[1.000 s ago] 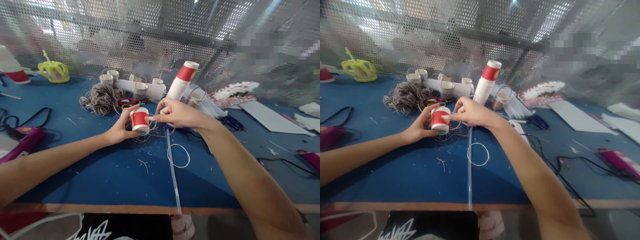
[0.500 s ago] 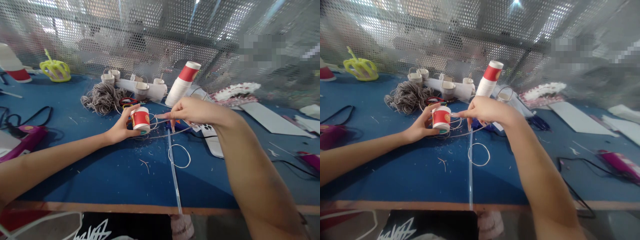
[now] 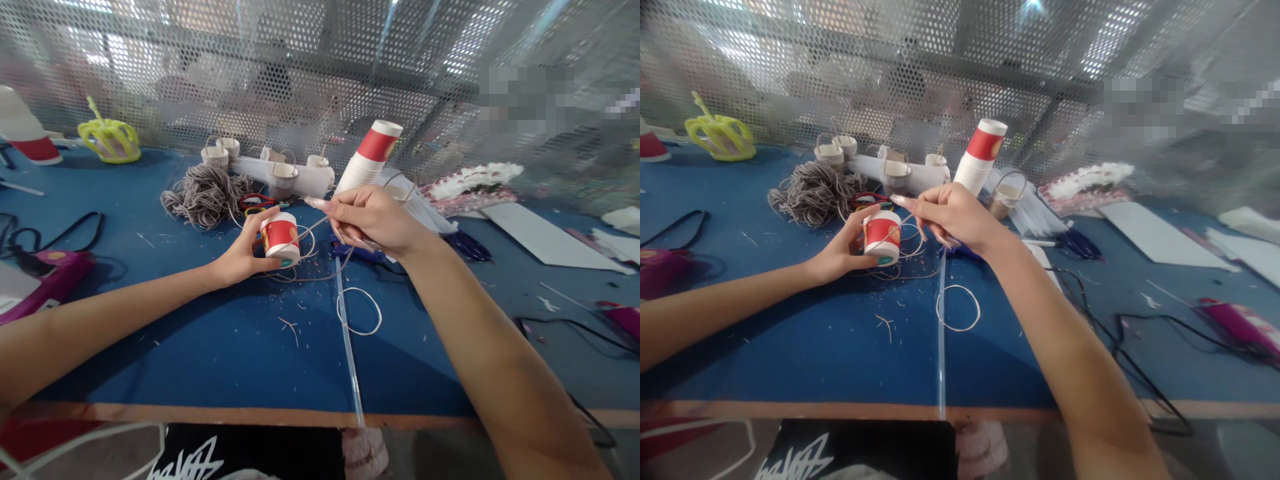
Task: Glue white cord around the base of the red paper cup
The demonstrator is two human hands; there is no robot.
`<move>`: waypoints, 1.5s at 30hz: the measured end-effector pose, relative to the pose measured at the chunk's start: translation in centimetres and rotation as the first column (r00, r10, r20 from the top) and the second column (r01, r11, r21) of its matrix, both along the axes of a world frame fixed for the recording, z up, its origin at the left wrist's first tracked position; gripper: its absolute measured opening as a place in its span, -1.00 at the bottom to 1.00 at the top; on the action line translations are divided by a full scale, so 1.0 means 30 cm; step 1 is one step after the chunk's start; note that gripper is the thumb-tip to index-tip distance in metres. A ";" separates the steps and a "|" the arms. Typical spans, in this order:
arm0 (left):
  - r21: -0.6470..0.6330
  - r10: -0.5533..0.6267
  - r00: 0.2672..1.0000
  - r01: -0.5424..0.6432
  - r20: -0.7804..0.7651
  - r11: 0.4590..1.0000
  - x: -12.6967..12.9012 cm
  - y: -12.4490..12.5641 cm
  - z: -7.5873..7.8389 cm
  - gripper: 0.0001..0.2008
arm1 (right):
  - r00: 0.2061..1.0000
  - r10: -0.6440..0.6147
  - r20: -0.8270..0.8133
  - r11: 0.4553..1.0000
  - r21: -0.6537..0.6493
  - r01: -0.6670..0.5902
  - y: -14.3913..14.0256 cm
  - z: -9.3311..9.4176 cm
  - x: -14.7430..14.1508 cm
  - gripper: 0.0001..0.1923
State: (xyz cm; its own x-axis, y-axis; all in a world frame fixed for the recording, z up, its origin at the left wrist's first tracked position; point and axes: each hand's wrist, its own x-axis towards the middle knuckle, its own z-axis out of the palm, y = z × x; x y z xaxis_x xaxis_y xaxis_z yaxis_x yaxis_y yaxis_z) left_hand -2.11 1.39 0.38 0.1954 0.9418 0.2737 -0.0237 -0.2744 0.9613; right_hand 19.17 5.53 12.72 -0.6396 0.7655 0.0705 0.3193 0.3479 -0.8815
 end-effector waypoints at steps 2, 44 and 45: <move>0.006 -0.002 1.000 0.001 0.012 1.000 -0.001 0.002 -0.004 -0.09 | 1.000 -0.019 -0.009 1.000 -0.010 0.019 0.002 -0.018 0.011 -0.50; -0.019 -0.050 0.993 0.052 0.109 0.998 0.002 -0.002 0.005 -0.14 | 0.995 -0.087 0.055 0.985 -0.142 0.094 -0.007 -0.161 0.062 -0.46; -0.019 -0.048 0.993 0.051 0.107 0.999 0.002 -0.002 0.005 -0.14 | 0.994 -0.091 0.064 0.986 -0.137 0.099 -0.009 -0.163 0.059 -0.45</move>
